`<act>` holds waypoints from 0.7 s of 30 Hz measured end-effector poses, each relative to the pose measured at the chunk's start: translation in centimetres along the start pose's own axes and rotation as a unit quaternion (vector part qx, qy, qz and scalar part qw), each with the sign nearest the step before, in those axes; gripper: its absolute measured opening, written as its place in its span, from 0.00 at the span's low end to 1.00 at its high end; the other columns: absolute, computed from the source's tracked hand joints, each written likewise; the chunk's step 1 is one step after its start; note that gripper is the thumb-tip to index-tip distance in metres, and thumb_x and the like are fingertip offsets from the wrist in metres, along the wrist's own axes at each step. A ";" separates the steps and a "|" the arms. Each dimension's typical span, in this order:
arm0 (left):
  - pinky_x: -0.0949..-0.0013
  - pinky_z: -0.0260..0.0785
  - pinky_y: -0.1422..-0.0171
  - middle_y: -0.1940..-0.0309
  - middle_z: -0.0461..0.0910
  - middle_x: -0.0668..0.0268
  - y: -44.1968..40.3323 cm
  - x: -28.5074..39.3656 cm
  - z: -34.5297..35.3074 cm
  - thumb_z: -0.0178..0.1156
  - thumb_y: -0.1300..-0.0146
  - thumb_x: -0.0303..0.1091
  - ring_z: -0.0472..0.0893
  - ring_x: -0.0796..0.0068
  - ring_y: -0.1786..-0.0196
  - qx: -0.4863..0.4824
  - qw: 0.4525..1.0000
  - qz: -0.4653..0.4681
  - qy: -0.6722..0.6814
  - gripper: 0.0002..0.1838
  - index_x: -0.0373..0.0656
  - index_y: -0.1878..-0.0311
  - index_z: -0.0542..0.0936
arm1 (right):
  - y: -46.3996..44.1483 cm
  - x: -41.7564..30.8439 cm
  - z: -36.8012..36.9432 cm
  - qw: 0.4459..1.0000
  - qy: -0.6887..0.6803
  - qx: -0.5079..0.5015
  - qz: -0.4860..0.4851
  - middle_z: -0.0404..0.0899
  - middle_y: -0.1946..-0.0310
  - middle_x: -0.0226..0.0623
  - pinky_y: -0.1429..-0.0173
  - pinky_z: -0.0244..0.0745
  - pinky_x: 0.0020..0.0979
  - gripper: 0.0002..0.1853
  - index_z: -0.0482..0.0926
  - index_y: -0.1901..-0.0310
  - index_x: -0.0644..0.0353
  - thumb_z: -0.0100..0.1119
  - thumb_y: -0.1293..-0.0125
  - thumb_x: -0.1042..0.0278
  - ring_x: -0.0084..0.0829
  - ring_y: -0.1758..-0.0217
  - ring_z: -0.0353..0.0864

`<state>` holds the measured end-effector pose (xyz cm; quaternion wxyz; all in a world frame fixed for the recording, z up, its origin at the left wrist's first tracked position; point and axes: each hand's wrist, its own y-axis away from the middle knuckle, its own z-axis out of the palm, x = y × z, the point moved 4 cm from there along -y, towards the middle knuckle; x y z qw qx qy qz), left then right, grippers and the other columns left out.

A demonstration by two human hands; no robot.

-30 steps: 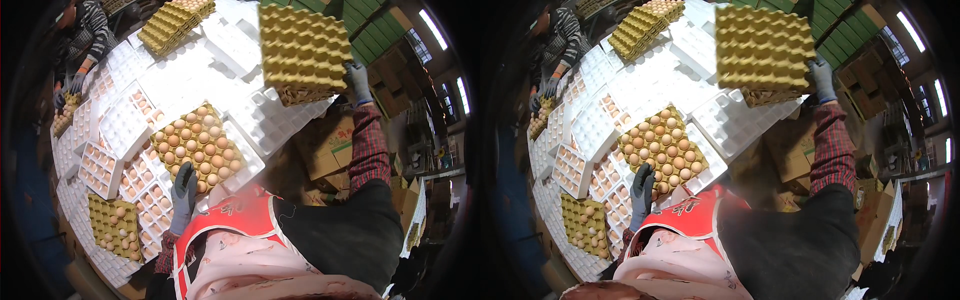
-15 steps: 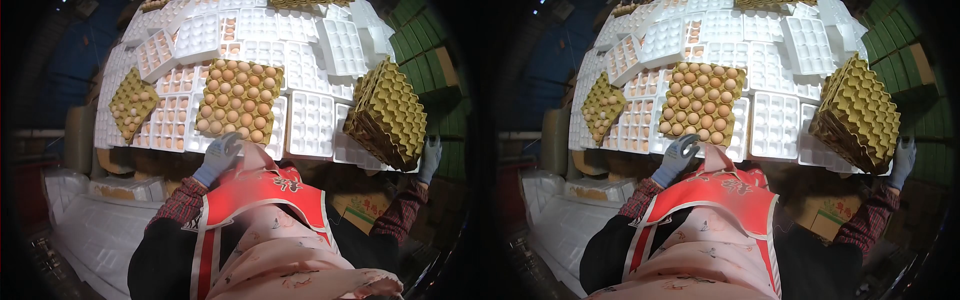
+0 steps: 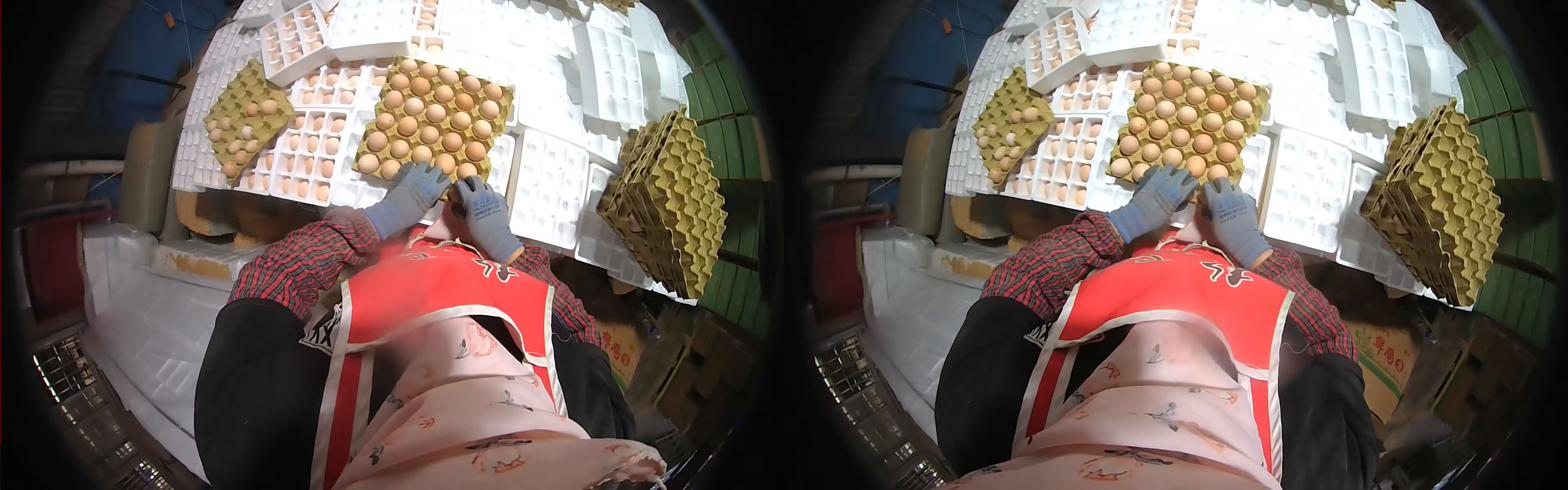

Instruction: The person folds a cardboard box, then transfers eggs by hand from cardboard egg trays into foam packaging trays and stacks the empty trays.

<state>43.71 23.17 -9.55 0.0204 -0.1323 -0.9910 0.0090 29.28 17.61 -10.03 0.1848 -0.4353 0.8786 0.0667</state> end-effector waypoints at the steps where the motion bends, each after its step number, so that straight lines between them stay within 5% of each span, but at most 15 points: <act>1: 0.57 0.68 0.51 0.57 0.75 0.65 -0.1 -0.1 0.5 0.66 0.44 0.44 0.76 0.62 0.52 -0.004 1.000 -0.001 0.007 0.16 0.50 0.56 0.76 | 0.2 0.1 0.6 1.000 0.002 0.008 0.000 0.77 0.57 0.38 0.55 0.75 0.43 0.13 0.75 0.54 0.50 0.63 0.41 0.64 0.40 0.54 0.82; 4: 0.53 0.73 0.52 0.58 0.80 0.61 -0.9 -1.0 -0.1 0.66 0.46 0.44 0.80 0.58 0.53 -0.037 0.991 -0.035 0.126 0.18 0.49 0.54 0.77 | 0.6 0.6 -0.3 0.997 -0.078 -0.005 0.012 0.79 0.57 0.42 0.54 0.76 0.47 0.17 0.76 0.53 0.54 0.67 0.44 0.65 0.44 0.54 0.82; 6: 0.54 0.74 0.48 0.57 0.80 0.60 -1.0 -2.8 -1.5 0.68 0.47 0.42 0.80 0.59 0.50 -0.001 0.960 -0.060 0.274 0.19 0.47 0.53 0.78 | 0.6 1.7 -1.6 0.959 -0.272 0.013 0.074 0.80 0.53 0.45 0.49 0.78 0.43 0.22 0.76 0.48 0.59 0.71 0.44 0.66 0.41 0.51 0.84; 8: 0.57 0.73 0.44 0.55 0.80 0.58 -0.4 -5.4 -2.7 0.70 0.48 0.39 0.80 0.59 0.49 0.109 0.881 -0.096 0.451 0.20 0.45 0.52 0.79 | 1.4 4.3 -0.9 0.800 -0.575 0.075 0.153 0.81 0.55 0.35 0.50 0.80 0.27 0.23 0.76 0.45 0.62 0.70 0.41 0.67 0.26 0.52 0.82; 9: 0.64 0.72 0.39 0.53 0.79 0.58 -0.4 -6.4 -2.2 0.70 0.44 0.31 0.79 0.68 0.44 0.090 0.808 -0.145 0.563 0.21 0.42 0.47 0.79 | 1.2 5.0 -1.8 0.737 -0.646 0.059 0.191 0.80 0.56 0.34 0.52 0.80 0.26 0.22 0.76 0.45 0.62 0.70 0.40 0.67 0.24 0.54 0.82; 10: 0.63 0.74 0.42 0.52 0.79 0.59 -1.2 -6.6 -2.6 0.70 0.41 0.35 0.80 0.66 0.48 0.112 0.863 -0.083 0.486 0.17 0.43 0.50 0.80 | 1.2 5.3 -2.6 0.664 -0.711 0.041 0.228 0.80 0.56 0.33 0.54 0.80 0.25 0.21 0.76 0.46 0.63 0.70 0.38 0.67 0.23 0.56 0.82; 11: 0.62 0.74 0.44 0.51 0.79 0.60 -2.0 -6.2 -1.9 0.70 0.40 0.38 0.80 0.63 0.49 0.048 0.901 -0.073 0.424 0.17 0.45 0.51 0.80 | 0.5 5.4 -3.2 0.730 -0.639 0.052 0.239 0.81 0.60 0.32 0.57 0.80 0.25 0.17 0.78 0.49 0.64 0.69 0.35 0.66 0.21 0.62 0.82; 13: 0.60 0.75 0.50 0.54 0.80 0.63 -3.8 -4.0 -1.9 0.70 0.41 0.46 0.82 0.57 0.53 -0.033 0.956 -0.053 0.287 0.20 0.48 0.50 0.80 | -1.3 5.0 -3.3 0.751 -0.607 -0.003 0.261 0.82 0.66 0.29 0.60 0.79 0.24 0.13 0.82 0.58 0.64 0.71 0.35 0.63 0.20 0.66 0.81; 14: 0.60 0.76 0.51 0.59 0.80 0.64 -4.4 -2.8 -1.7 0.69 0.42 0.44 0.83 0.60 0.53 -0.027 0.993 -0.018 0.116 0.18 0.49 0.51 0.80 | -2.0 5.1 -2.6 0.760 -0.598 -0.016 0.255 0.82 0.68 0.28 0.61 0.79 0.24 0.13 0.83 0.61 0.63 0.72 0.37 0.63 0.19 0.66 0.82; 15: 0.60 0.76 0.53 0.60 0.80 0.64 -5.1 -1.9 -0.1 0.68 0.42 0.42 0.83 0.62 0.54 -0.049 0.999 0.008 -0.006 0.15 0.50 0.53 0.79 | -2.6 5.7 -0.9 0.840 -0.497 0.019 0.218 0.85 0.65 0.33 0.60 0.80 0.28 0.15 0.84 0.62 0.61 0.75 0.41 0.59 0.24 0.67 0.83; 16: 0.60 0.77 0.54 0.61 0.79 0.64 -5.6 -1.4 2.3 0.66 0.41 0.40 0.83 0.64 0.55 -0.068 0.989 0.031 -0.126 0.13 0.51 0.55 0.79 | -3.0 3.9 -3.0 0.955 -0.249 0.065 0.147 0.84 0.61 0.38 0.57 0.80 0.37 0.16 0.82 0.60 0.57 0.75 0.45 0.59 0.33 0.64 0.84; 19: 0.55 0.77 0.64 0.58 0.81 0.68 -5.9 -2.4 2.4 0.64 0.39 0.41 0.83 0.66 0.55 -0.099 0.994 0.023 -0.042 0.11 0.55 0.54 0.79 | -3.2 1.7 -0.8 0.994 0.064 0.006 0.084 0.78 0.58 0.37 0.55 0.79 0.43 0.10 0.77 0.60 0.50 0.65 0.43 0.67 0.40 0.56 0.85; 21: 0.52 0.78 0.64 0.55 0.81 0.69 -6.1 -3.6 2.6 0.69 0.44 0.45 0.84 0.63 0.52 -0.109 0.993 0.031 0.022 0.18 0.55 0.52 0.79 | -3.7 2.2 -0.1 0.994 0.069 -0.006 0.087 0.78 0.56 0.38 0.52 0.79 0.43 0.14 0.75 0.55 0.49 0.65 0.43 0.66 0.44 0.53 0.84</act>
